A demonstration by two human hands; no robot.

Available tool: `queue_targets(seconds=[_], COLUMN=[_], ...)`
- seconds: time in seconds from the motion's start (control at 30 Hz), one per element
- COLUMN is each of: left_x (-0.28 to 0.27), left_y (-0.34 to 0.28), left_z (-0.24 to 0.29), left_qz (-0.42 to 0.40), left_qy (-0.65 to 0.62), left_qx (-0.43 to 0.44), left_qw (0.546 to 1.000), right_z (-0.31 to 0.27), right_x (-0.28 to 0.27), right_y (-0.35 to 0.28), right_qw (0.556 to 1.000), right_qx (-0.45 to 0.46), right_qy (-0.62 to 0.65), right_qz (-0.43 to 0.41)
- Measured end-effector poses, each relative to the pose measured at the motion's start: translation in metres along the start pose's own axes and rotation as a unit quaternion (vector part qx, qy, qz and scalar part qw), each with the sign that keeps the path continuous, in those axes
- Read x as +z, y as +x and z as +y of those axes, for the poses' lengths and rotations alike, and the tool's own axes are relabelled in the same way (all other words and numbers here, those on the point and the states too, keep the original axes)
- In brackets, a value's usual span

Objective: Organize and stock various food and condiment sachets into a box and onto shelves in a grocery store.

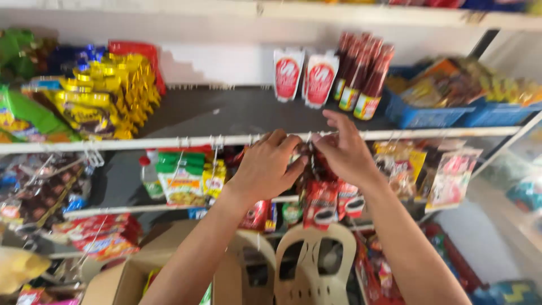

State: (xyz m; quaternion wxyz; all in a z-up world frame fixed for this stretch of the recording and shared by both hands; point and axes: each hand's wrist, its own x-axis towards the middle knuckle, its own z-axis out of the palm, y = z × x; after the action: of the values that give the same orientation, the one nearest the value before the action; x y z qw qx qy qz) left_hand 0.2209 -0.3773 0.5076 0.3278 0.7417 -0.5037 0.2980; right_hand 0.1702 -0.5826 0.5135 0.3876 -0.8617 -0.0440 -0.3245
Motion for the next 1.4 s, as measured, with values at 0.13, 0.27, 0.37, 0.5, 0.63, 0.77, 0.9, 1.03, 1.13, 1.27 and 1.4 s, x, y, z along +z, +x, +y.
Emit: queue_targets(seconds=[0.13,0.27,0.37,0.5,0.63,0.77,0.9,1.03,1.13,1.27,1.4], left_x=[0.044,0.068,0.081,0.092,0.112,0.115,0.107,0.113,0.121,0.133,0.150], left_y=[0.048,0.094,0.123,0.149,0.162,0.181,0.193,0.215,0.226,0.242,0.249], left_z=[-0.035,-0.061,-0.084,-0.114,-0.155,-0.170,-0.172,-0.192,-0.205,-0.222,-0.242], left_qz=[-0.035,-0.100,-0.137,-0.141,-0.135,-0.167,-0.202,-0.208,-0.208,-0.213,-0.248], left_qy=[0.070,0.144,0.170,0.186,0.196,0.234,0.278,0.321,0.380,0.396,0.333], left_qx=[-0.046,-0.105,-0.151,-0.202,-0.212,-0.215,-0.235,-0.203,-0.142,-0.112,-0.138], left_qw=[0.996,0.979,0.964,0.951,0.948,0.933,0.909,0.901,0.890,0.886,0.899], right_z=[0.041,0.075,0.090,0.094,0.100,0.117,0.124,0.139,0.155,0.158,0.162], right_x=[-0.006,0.000,0.006,0.010,0.016,0.021,0.026,0.027,0.032,0.034,0.041], right_y=[0.041,0.084,0.111,0.139,0.163,0.183,0.191,0.215,0.228,0.247,0.271], right_qw=[0.993,0.983,0.972,0.962,0.963,0.954,0.949,0.943,0.958,0.963,0.932], right_qx=[-0.036,-0.063,-0.076,-0.065,-0.057,-0.038,-0.064,-0.088,-0.133,-0.168,-0.179], right_qy=[-0.109,-0.173,-0.223,-0.265,-0.263,-0.297,-0.306,-0.319,-0.251,-0.209,-0.312], right_qz=[0.001,0.005,-0.002,-0.027,-0.028,-0.026,-0.043,-0.036,-0.036,-0.015,-0.053])
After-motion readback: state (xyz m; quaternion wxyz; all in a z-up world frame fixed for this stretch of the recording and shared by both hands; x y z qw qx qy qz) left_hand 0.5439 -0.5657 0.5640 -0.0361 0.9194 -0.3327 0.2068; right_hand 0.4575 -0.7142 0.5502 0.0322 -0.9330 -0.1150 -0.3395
